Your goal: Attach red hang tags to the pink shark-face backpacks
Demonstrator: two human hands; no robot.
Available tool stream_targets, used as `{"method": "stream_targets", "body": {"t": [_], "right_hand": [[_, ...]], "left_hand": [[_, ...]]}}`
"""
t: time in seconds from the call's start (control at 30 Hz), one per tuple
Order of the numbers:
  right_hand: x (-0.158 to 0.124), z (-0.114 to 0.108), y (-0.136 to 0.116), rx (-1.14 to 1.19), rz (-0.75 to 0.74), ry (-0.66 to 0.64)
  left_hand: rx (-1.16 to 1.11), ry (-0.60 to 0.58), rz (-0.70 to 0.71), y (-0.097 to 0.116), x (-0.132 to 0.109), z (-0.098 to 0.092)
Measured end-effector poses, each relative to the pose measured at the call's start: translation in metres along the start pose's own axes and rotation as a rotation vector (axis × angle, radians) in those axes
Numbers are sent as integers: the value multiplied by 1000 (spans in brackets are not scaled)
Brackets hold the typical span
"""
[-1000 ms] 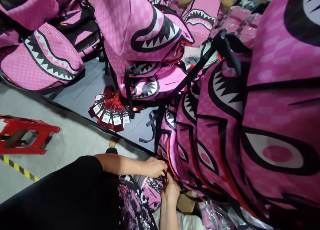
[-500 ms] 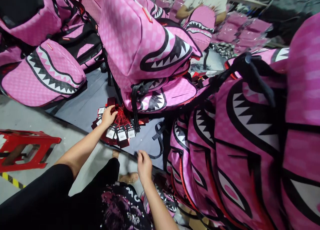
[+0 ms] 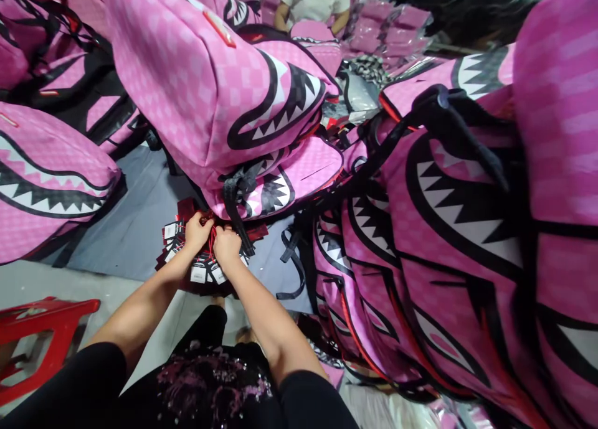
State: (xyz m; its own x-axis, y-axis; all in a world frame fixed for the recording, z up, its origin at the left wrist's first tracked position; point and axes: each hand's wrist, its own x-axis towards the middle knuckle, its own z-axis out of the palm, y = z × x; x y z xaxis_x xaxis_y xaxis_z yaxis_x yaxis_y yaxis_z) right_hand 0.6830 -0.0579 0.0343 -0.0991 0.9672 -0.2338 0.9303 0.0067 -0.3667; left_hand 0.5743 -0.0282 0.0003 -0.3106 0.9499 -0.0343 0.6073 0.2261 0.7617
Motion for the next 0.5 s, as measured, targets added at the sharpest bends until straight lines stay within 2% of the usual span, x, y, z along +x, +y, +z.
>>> {"method": "stream_targets", "body": {"t": [0.13,0.2,0.27,0.37,0.43,0.5], "right_hand": [[-18,-23,12,-27,63,-6],[-33,-33,26,-6,88,37],[-53,-39,44,135,27,198],[-91,-45,73,544,-149,603],[-123,-48,90,779,-162,805],[-159,-50,107,903,-64,855]], "left_hand": [[43,105,-88,9,6,9],[52,111,-107,15,9,8],[54,85,-95,20,8,6],[68,90,-53,26,-7,1],[93,192,35,32,-32,-6],[93,302,187,45,-70,-12]]}}
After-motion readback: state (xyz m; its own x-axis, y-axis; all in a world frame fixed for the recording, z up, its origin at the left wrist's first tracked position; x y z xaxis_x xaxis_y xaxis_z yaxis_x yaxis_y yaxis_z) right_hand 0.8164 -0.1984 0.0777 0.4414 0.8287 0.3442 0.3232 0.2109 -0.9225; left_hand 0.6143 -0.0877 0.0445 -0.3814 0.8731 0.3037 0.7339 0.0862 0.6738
